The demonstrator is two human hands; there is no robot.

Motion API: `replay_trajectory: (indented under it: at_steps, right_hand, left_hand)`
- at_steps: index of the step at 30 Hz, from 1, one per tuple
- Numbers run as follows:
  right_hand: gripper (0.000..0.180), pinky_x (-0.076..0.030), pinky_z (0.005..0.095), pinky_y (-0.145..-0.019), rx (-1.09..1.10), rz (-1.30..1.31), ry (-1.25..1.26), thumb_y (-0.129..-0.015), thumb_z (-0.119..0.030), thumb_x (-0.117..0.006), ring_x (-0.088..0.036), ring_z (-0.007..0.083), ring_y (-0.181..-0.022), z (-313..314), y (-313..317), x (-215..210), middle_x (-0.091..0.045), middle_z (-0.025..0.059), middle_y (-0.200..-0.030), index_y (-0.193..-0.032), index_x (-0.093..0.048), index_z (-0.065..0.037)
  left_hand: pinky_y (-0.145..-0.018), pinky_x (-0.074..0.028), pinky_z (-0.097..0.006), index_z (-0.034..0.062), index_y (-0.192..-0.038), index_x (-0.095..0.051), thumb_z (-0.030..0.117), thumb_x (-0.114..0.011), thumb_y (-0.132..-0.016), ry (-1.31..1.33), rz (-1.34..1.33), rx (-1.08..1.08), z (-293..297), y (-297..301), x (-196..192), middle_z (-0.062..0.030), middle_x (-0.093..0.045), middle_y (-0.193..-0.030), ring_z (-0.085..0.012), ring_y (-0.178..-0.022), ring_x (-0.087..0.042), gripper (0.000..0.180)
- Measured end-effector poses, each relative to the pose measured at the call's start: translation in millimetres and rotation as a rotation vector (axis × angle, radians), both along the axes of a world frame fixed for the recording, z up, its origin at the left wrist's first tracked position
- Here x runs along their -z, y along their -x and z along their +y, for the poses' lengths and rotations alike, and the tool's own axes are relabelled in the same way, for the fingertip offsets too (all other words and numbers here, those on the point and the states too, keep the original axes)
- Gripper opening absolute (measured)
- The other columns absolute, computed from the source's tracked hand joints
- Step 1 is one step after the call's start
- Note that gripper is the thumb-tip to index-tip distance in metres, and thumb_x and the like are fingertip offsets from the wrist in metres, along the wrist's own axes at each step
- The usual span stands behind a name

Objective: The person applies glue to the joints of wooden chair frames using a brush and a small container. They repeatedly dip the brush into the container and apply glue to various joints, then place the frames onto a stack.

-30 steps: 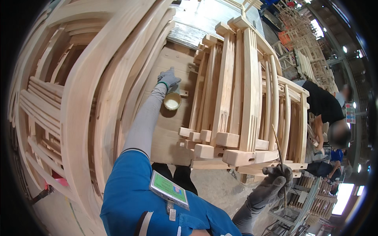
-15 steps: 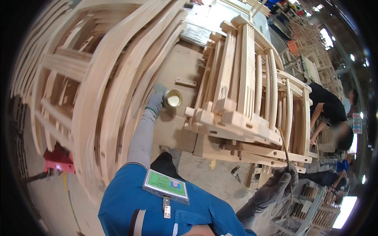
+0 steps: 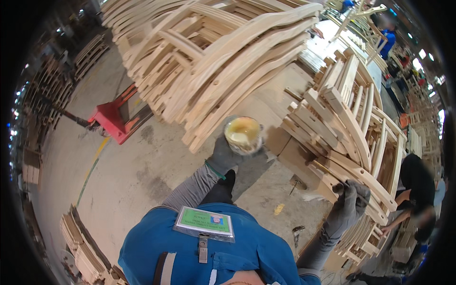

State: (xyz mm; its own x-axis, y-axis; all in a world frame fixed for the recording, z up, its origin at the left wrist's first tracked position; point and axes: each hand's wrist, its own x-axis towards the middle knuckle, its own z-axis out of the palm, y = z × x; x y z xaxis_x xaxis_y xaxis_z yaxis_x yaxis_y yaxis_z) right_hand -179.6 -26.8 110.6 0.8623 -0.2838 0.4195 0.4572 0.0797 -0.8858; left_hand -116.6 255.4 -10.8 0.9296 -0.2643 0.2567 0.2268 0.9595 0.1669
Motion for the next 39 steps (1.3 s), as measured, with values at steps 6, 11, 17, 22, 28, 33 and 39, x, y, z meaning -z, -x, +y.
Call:
replay_trajectory:
  at_steps: [6,11,17,22,28,33,39]
  right_hand:
    - [0.011,-0.056,0.0317,-0.066,-0.271,0.03,0.024,-0.085,-0.001,-0.056,-0.065,0.0219,-0.072,50,21,-42,-0.063,0.0194,-0.09,-0.093,-0.051,0.002]
    - [0.015,-0.055,0.03,-0.07,-0.564,-0.067,0.145,-0.077,0.005,-0.064,-0.065,0.0213,-0.079,88,25,-62,-0.063,0.0166,-0.09,-0.09,-0.056,0.002]
    - [0.019,-0.053,0.029,-0.074,-0.677,-0.133,0.46,-0.073,0.002,-0.071,-0.063,0.0195,-0.083,168,17,-67,-0.064,0.0114,-0.089,-0.089,-0.061,0.002]
    - [0.02,-0.053,0.0298,-0.077,-0.698,0.018,0.226,-0.076,-0.001,-0.069,-0.065,0.0209,-0.083,242,6,-46,-0.065,0.0111,-0.09,-0.094,-0.059,0.002]
    - [0.014,-0.057,0.0308,-0.07,-0.547,0.329,-0.443,-0.087,-0.009,-0.059,-0.065,0.0218,-0.082,324,-26,-9,-0.064,0.0148,-0.09,-0.092,-0.057,0.004]
    - [0.024,-0.057,0.0318,-0.075,-0.465,0.458,-0.704,-0.089,-0.011,-0.055,-0.063,0.0216,-0.087,389,-36,23,-0.06,0.0157,-0.097,-0.106,-0.05,0.006]
    - [0.02,-0.057,0.0298,-0.074,-0.37,0.462,-0.766,-0.09,-0.014,-0.054,-0.063,0.0194,-0.082,416,-48,32,-0.06,0.0133,-0.092,-0.102,-0.053,0.002]
  left_hand:
    - [-0.095,-0.042,-0.05,0.0021,-0.127,-0.042,0.047,-0.038,-0.092,-0.031,0.272,0.028,10,76,-73,-0.0168,-0.049,-0.125,-0.0327,-0.116,-0.049,0.057]
    - [-0.092,-0.046,-0.046,0.0016,-0.13,-0.041,0.046,-0.034,-0.094,-0.179,0.204,-0.129,44,118,-93,-0.0154,-0.05,-0.125,-0.0299,-0.114,-0.051,0.057]
    - [-0.093,-0.048,-0.038,0.0011,-0.131,-0.04,0.043,-0.03,-0.097,-0.366,0.171,-0.303,93,136,-109,-0.0134,-0.051,-0.125,-0.0242,-0.113,-0.053,0.055]
    - [-0.094,-0.047,-0.037,0.0009,-0.13,-0.04,0.042,-0.03,-0.097,-0.23,0.164,-0.151,159,120,-115,-0.0132,-0.051,-0.125,-0.024,-0.114,-0.052,0.054]
    - [-0.091,-0.048,-0.04,0.0024,-0.127,-0.044,0.042,-0.029,-0.097,-0.336,0.084,-0.013,258,74,-105,-0.0135,-0.054,-0.12,-0.0252,-0.109,-0.055,0.052]
    - [-0.089,-0.051,-0.038,0.0036,-0.125,-0.044,0.044,-0.032,-0.096,-0.265,0.242,0.186,313,24,-89,-0.0136,-0.056,-0.115,-0.0246,-0.105,-0.058,0.051]
    - [-0.084,-0.054,-0.041,0.0021,-0.123,-0.045,0.044,-0.035,-0.095,-0.21,0.291,0.336,340,-13,-88,-0.0144,-0.056,-0.113,-0.0252,-0.102,-0.059,0.051]
